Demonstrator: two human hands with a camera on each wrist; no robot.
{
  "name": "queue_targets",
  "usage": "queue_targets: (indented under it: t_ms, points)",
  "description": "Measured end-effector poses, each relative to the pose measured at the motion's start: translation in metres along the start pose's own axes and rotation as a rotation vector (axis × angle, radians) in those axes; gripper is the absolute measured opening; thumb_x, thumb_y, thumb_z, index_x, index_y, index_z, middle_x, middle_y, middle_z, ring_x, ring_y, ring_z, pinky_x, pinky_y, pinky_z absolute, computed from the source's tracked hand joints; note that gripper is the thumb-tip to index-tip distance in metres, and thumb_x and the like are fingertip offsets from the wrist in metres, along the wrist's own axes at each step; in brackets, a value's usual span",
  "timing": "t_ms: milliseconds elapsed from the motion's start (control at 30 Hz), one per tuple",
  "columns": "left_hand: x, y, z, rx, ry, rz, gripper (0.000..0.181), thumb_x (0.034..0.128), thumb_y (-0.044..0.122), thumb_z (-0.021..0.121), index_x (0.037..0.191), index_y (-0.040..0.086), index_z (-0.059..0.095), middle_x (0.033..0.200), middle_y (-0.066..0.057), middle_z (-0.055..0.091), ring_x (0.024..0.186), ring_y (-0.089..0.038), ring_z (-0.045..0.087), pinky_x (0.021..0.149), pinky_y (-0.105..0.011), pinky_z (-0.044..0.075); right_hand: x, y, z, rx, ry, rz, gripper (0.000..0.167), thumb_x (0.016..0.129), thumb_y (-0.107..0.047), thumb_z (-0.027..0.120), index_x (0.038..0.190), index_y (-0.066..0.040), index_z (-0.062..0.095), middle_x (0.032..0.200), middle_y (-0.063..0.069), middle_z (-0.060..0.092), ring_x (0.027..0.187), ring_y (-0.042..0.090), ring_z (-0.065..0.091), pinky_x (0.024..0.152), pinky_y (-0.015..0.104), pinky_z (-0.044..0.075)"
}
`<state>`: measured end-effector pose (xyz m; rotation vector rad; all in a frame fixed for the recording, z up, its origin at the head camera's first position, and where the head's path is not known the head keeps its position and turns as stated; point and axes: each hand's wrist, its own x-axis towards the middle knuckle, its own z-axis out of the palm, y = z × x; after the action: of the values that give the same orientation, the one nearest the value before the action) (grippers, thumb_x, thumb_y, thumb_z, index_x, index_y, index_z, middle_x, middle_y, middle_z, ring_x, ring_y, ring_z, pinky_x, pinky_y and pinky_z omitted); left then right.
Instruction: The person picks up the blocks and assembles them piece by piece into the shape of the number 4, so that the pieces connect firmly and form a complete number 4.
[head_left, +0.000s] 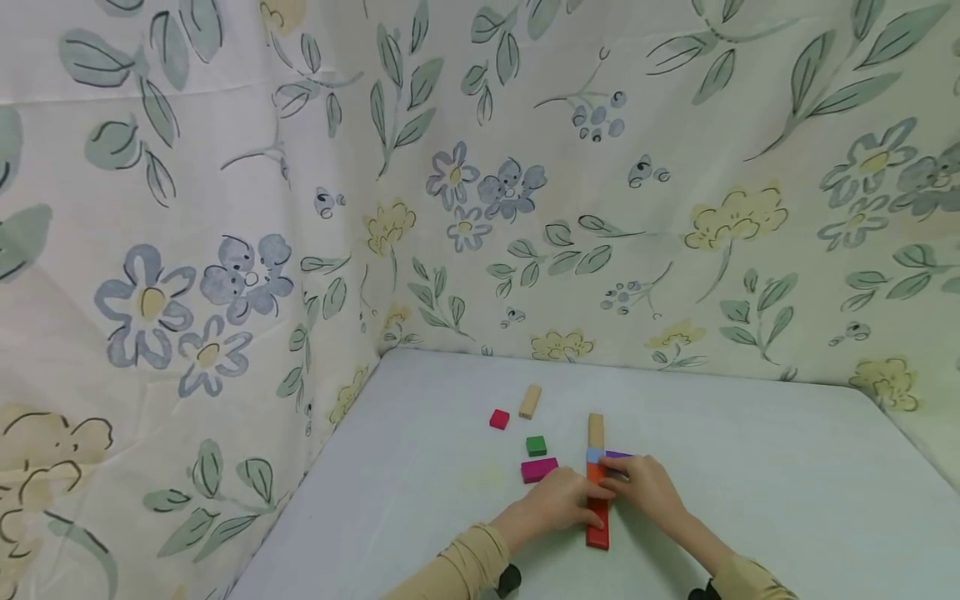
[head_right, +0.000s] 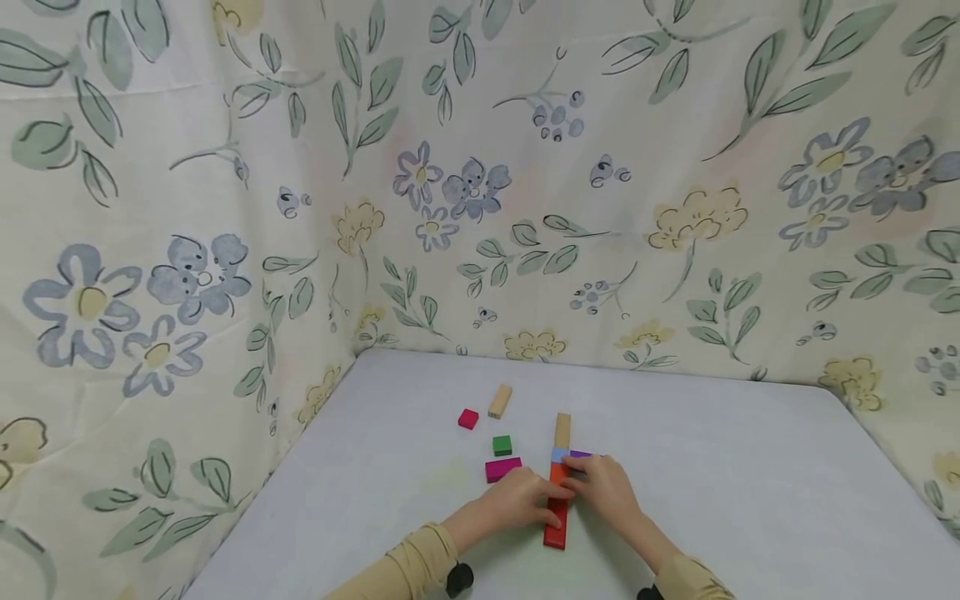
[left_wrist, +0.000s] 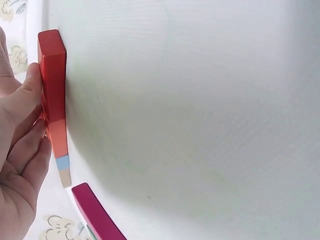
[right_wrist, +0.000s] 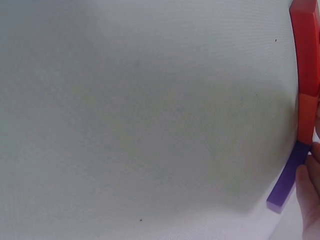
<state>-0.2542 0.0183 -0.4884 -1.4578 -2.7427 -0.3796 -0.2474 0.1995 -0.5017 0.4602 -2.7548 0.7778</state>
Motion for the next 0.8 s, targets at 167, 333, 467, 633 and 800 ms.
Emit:
queue_targets:
  t_ms: [167,333,467,633,800]
  points:
    - [-0.001,0.004,-0.004,0.036,-0.004,0.012,0.039,0.0806,0.036,0.073,0.117,0.022,0.069,0.068,0.01,0.067,0.052,0.003,0.037,0.052,-0.007,0.027,0.0,0.001,0.001,-0.004,0.0,-0.015,0.031,0.074,-0.016,0.079,0.101,-0.002,0.074,0.096,0.013,0.074,0.079,0.02,0.069,0.068,0.033,0.056]
    - [-0.004,0.01,-0.009,-0.019,-0.011,0.02,0.034,0.0832,0.032,0.072,0.116,0.021,0.07,0.068,0.01,0.067,0.052,0.004,0.036,0.052,-0.006,0.027,0.0,0.002,0.0,0.012,0.004,-0.025,0.032,0.074,-0.016,0.079,0.101,-0.001,0.074,0.097,0.013,0.074,0.082,0.022,0.07,0.069,0.034,0.056]
    - [-0.011,0.012,-0.016,-0.153,0.023,0.008,0.035,0.0841,0.028,0.071,0.117,0.018,0.069,0.078,0.008,0.071,0.052,0.004,0.038,0.049,-0.008,0.029,0.0,0.001,0.0,0.026,-0.006,-0.021,0.032,0.074,-0.015,0.078,0.102,-0.001,0.073,0.097,0.013,0.074,0.083,0.023,0.07,0.07,0.034,0.057]
    - [-0.02,0.004,-0.025,-0.312,0.08,-0.059,0.041,0.0834,0.03,0.072,0.123,0.021,0.066,0.086,0.003,0.073,0.058,0.001,0.045,0.05,-0.01,0.033,0.001,0.003,0.001,0.027,-0.018,-0.014,0.031,0.074,-0.013,0.078,0.102,-0.001,0.073,0.097,0.011,0.074,0.082,0.021,0.07,0.071,0.033,0.057]
    - [-0.028,-0.014,-0.032,-0.394,0.171,-0.138,0.041,0.081,0.031,0.074,0.12,0.019,0.068,0.093,0.001,0.074,0.065,-0.003,0.052,0.054,-0.013,0.04,0.002,0.005,0.002,0.008,-0.017,-0.024,0.032,0.074,-0.016,0.079,0.103,-0.002,0.074,0.093,0.011,0.074,0.065,0.008,0.055,0.059,0.021,0.049]
